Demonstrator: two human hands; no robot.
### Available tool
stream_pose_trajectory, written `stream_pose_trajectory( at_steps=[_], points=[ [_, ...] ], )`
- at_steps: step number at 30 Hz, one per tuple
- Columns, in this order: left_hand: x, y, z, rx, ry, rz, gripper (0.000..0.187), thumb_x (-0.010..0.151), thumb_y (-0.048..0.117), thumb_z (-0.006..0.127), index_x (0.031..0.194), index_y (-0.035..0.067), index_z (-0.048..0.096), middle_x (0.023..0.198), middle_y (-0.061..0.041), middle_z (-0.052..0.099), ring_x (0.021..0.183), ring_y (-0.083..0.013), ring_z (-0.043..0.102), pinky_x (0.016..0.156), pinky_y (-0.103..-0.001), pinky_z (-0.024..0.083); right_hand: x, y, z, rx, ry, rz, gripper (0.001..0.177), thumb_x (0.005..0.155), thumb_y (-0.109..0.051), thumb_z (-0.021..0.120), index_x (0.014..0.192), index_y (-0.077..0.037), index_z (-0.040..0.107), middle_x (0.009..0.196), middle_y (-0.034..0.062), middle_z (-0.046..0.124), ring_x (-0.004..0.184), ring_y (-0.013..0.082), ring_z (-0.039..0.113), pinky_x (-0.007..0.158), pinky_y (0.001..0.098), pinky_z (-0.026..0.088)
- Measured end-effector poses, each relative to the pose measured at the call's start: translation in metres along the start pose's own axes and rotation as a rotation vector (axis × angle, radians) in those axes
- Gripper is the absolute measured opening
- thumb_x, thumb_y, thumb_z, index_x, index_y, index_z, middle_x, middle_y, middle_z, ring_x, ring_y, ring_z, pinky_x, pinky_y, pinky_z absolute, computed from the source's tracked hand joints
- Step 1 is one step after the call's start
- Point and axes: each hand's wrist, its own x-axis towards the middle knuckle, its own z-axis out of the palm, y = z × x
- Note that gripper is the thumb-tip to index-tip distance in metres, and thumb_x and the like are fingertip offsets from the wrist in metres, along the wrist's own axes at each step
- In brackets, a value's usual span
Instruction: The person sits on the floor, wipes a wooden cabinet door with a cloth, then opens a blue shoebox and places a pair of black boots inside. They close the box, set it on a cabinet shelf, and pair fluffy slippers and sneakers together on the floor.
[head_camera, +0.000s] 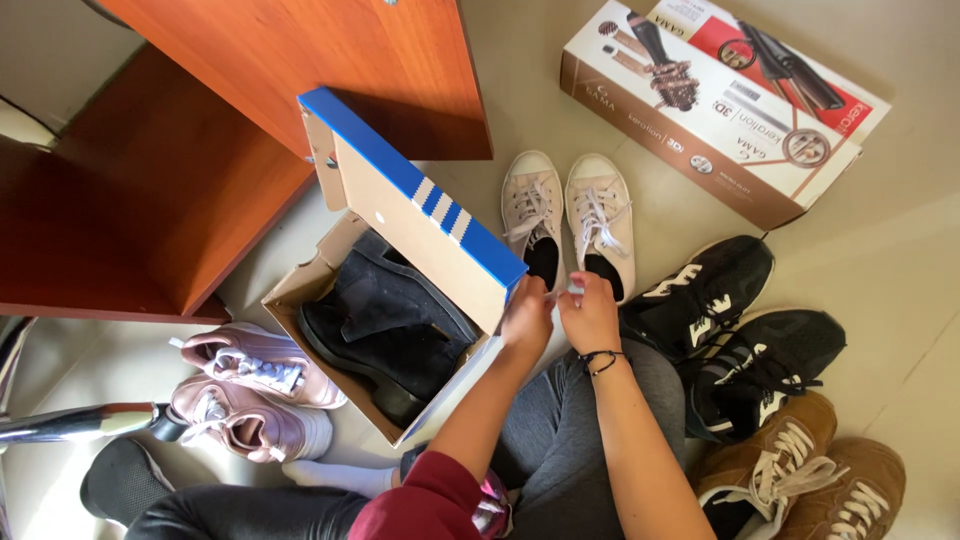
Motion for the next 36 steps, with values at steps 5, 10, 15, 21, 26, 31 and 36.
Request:
stream_pose_trajectory(
  at_steps=[5, 10, 15, 21, 26, 31, 36],
  points=[
    [-0.009, 0.011, -0.021, 0.027, 0.068, 0.241, 0.028, 0.073, -0.010, 0.069, 0.095, 0.003, 0.059, 0.105, -0.019, 0.061, 0.101, -0.0434, 0.063, 0.083, -0.051, 0.052, 0.022, 0.052, 0.015, 0.192, -0.021, 0.015, 0.046, 0.094, -0.033, 0.068, 0.129, -0.004, 0.061, 0.120, 0.0121, 0.068, 0.103, 0.0242, 0.068, 0.087, 0.0386, 0.054],
    [-0.035, 0.062, -0.071, -0.014, -0.079, 0.225, 0.037, 0.067, -0.011, 0.072, 0.101, 0.000, 0.062, 0.109, -0.022, 0.061, 0.086, -0.0456, 0.061, 0.073, -0.053, 0.048, 0.011, 0.025, -0.011, 0.738, -0.176, 0.456, 0.050, 0.098, -0.042, 0.059, 0.140, -0.015, 0.059, 0.123, 0.0020, 0.063, 0.099, 0.0217, 0.058, 0.078, 0.0375, 0.042],
    [-0.080, 0.093, -0.105, -0.167, -0.004, 0.566, 0.021, 0.075, -0.006, 0.069, 0.090, 0.005, 0.059, 0.100, -0.015, 0.060, 0.094, -0.0399, 0.062, 0.086, -0.049, 0.051, -0.007, 0.021, -0.047, 1.204, -0.206, 0.186, 0.056, 0.108, -0.046, 0.049, 0.144, -0.004, 0.055, 0.142, 0.0103, 0.063, 0.128, 0.0241, 0.061, 0.114, 0.0418, 0.046],
    [-0.135, 0.122, -0.185, -0.309, -0.198, 0.832, 0.020, 0.074, -0.006, 0.062, 0.090, 0.003, 0.054, 0.106, -0.013, 0.060, 0.098, -0.0363, 0.061, 0.087, -0.047, 0.048, -0.106, -0.123, -0.122, 1.379, -0.305, -0.046, 0.086, 0.096, -0.073, 0.045, 0.156, -0.010, 0.045, 0.146, 0.0180, 0.058, 0.126, 0.0461, 0.057, 0.101, 0.0664, 0.046],
    [-0.188, 0.087, -0.211, -0.389, -0.211, 0.812, 0.023, 0.075, -0.008, 0.067, 0.092, 0.005, 0.057, 0.108, -0.012, 0.061, 0.100, -0.0335, 0.062, 0.088, -0.045, 0.050, -0.155, -0.134, -0.134, 1.280, -0.259, -0.086, 0.101, 0.088, -0.082, 0.046, 0.161, -0.012, 0.040, 0.152, 0.0211, 0.053, 0.132, 0.0493, 0.053, 0.105, 0.0700, 0.042],
    [-0.229, 0.039, -0.242, -0.483, -0.074, 0.556, 0.024, 0.080, 0.000, 0.080, 0.093, 0.007, 0.062, 0.111, -0.008, 0.066, 0.103, -0.0296, 0.065, 0.090, -0.041, 0.052, -0.193, -0.135, -0.103, 1.300, -0.263, -0.084, 0.094, 0.091, -0.074, 0.052, 0.161, -0.013, 0.038, 0.158, 0.0118, 0.047, 0.146, 0.0391, 0.045, 0.122, 0.0696, 0.033],
    [-0.244, -0.002, -0.286, -0.941, -0.017, 0.327, 0.021, 0.097, 0.017, 0.072, 0.100, 0.006, 0.054, 0.124, -0.012, 0.065, 0.142, -0.0360, 0.047, 0.122, -0.048, 0.035, -0.217, -0.141, -0.057, 1.177, -0.486, -0.179, 0.092, 0.093, -0.064, 0.059, 0.162, -0.009, 0.032, 0.163, 0.0092, 0.040, 0.150, 0.0303, 0.040, 0.125, 0.0542, 0.027]
  ],
)
